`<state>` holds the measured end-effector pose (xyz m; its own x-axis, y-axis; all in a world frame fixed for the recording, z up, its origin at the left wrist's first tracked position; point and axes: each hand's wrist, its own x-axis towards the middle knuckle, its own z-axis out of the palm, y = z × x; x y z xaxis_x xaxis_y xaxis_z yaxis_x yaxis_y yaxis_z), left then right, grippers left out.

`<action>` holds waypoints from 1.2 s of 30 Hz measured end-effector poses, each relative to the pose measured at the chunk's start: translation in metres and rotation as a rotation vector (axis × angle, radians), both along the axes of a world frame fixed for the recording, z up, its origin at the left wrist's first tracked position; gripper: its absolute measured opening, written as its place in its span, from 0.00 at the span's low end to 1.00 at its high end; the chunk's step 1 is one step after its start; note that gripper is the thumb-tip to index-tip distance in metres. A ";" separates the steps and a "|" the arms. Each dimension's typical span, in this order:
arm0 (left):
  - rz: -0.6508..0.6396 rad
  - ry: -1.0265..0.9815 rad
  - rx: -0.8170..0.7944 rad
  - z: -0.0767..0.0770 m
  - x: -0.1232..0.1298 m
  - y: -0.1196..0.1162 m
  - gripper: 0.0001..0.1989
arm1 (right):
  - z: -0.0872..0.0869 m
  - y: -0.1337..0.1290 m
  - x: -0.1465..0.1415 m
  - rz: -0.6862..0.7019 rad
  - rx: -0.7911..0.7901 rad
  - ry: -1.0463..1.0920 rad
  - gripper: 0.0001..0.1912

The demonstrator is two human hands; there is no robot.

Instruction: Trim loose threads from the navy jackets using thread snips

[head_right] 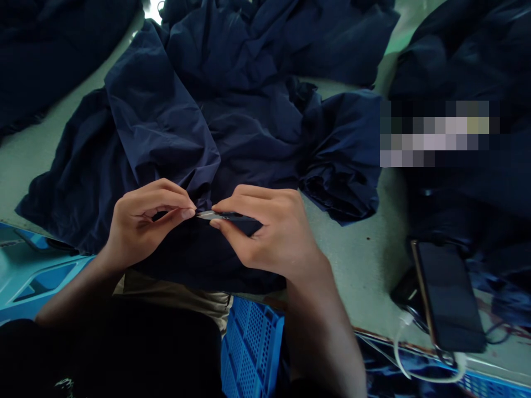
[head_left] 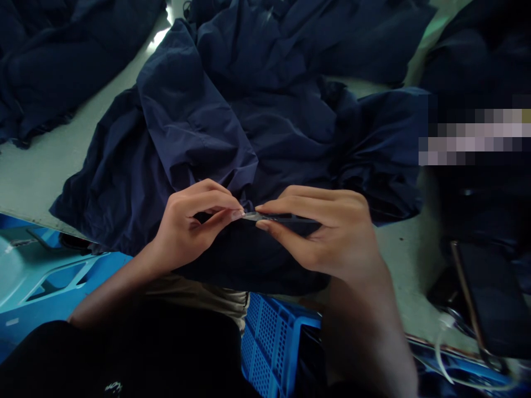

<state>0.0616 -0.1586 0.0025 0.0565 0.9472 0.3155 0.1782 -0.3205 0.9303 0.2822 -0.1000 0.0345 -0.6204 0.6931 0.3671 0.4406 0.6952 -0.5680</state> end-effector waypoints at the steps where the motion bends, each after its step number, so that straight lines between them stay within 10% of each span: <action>1: -0.002 0.000 0.002 0.000 0.000 0.000 0.03 | 0.000 0.000 0.000 -0.002 -0.001 -0.002 0.03; 36: -0.001 -0.019 -0.015 0.000 -0.001 -0.001 0.03 | -0.001 0.001 -0.002 -0.021 -0.075 0.031 0.01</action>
<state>0.0609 -0.1596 0.0020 0.0515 0.9518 0.3023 0.1600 -0.3067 0.9383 0.2805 -0.0993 0.0333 -0.5949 0.7320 0.3321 0.4358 0.6409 -0.6319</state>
